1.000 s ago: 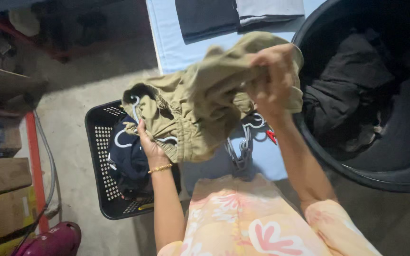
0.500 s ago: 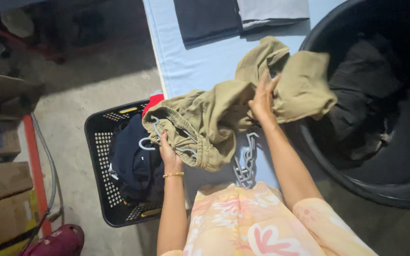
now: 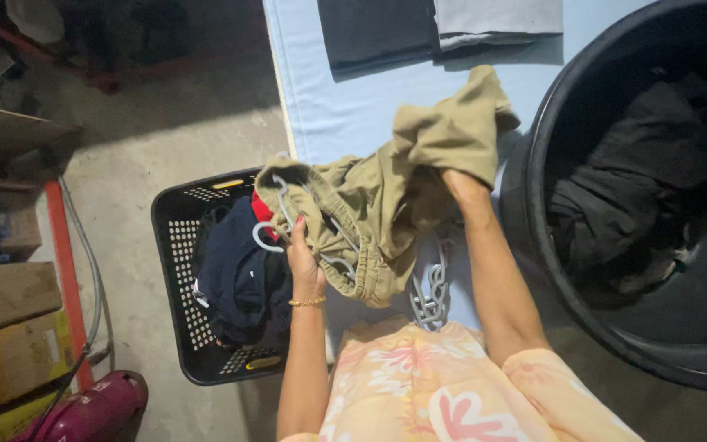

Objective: The person picks up clothing items from a basket and a tub, placing them onto hangers and into a different basket.

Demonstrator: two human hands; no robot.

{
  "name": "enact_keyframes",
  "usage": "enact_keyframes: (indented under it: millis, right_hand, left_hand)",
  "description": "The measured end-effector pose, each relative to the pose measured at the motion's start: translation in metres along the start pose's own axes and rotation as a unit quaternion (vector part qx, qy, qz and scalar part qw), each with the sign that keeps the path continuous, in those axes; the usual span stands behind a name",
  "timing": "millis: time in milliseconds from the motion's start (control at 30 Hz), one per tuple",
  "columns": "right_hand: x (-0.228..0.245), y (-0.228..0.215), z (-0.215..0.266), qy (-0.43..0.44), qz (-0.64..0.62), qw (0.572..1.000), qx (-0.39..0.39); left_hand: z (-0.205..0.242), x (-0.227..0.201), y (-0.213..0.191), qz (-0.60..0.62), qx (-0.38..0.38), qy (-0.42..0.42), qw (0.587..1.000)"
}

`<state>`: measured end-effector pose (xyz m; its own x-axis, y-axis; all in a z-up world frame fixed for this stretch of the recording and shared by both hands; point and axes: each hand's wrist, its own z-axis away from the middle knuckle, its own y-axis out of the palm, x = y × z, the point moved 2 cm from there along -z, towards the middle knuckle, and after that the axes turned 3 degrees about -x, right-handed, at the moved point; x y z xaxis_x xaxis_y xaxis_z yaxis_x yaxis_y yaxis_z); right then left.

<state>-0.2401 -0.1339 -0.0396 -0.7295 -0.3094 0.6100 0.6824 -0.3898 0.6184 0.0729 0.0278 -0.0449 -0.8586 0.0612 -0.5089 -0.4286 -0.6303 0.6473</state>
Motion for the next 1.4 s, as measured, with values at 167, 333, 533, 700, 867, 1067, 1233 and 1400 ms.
enact_keyframes:
  millis: [167,333,533,700,867,1067,1233,1400]
  right_hand:
    - [0.029,0.074,0.034,0.006,-0.022,0.996,0.091]
    - [0.016,0.143,0.094,0.037,0.0,0.982,0.184]
    - [-0.065,0.166,0.169,0.163,-0.035,0.932,0.323]
    - [-0.147,0.117,0.159,0.219,0.026,0.913,0.344]
    - [-0.162,0.053,0.142,-0.004,0.496,0.838,0.226]
    - [-0.102,0.032,0.189,-0.082,0.485,0.832,0.255]
    - [-0.089,0.052,0.21,-0.095,0.451,0.871,0.17]
    - [-0.093,0.044,0.206,-0.097,0.458,0.856,0.217]
  left_hand:
    - [0.027,-0.029,0.045,-0.042,-0.014,0.031,0.999]
    - [0.083,-0.079,0.082,-0.023,0.057,0.088,0.994]
    - [0.159,-0.139,0.075,-0.363,-0.004,0.313,0.878]
    - [0.133,-0.123,0.027,-0.416,-0.004,0.268,0.869]
    - [0.053,-0.049,-0.003,-0.424,0.083,0.18,0.884]
    - [0.05,0.018,0.0,-0.463,0.186,0.171,0.85]
    - [0.065,0.02,0.023,-0.498,0.232,0.172,0.818]
    - [0.083,0.008,0.017,-0.472,0.27,0.18,0.819]
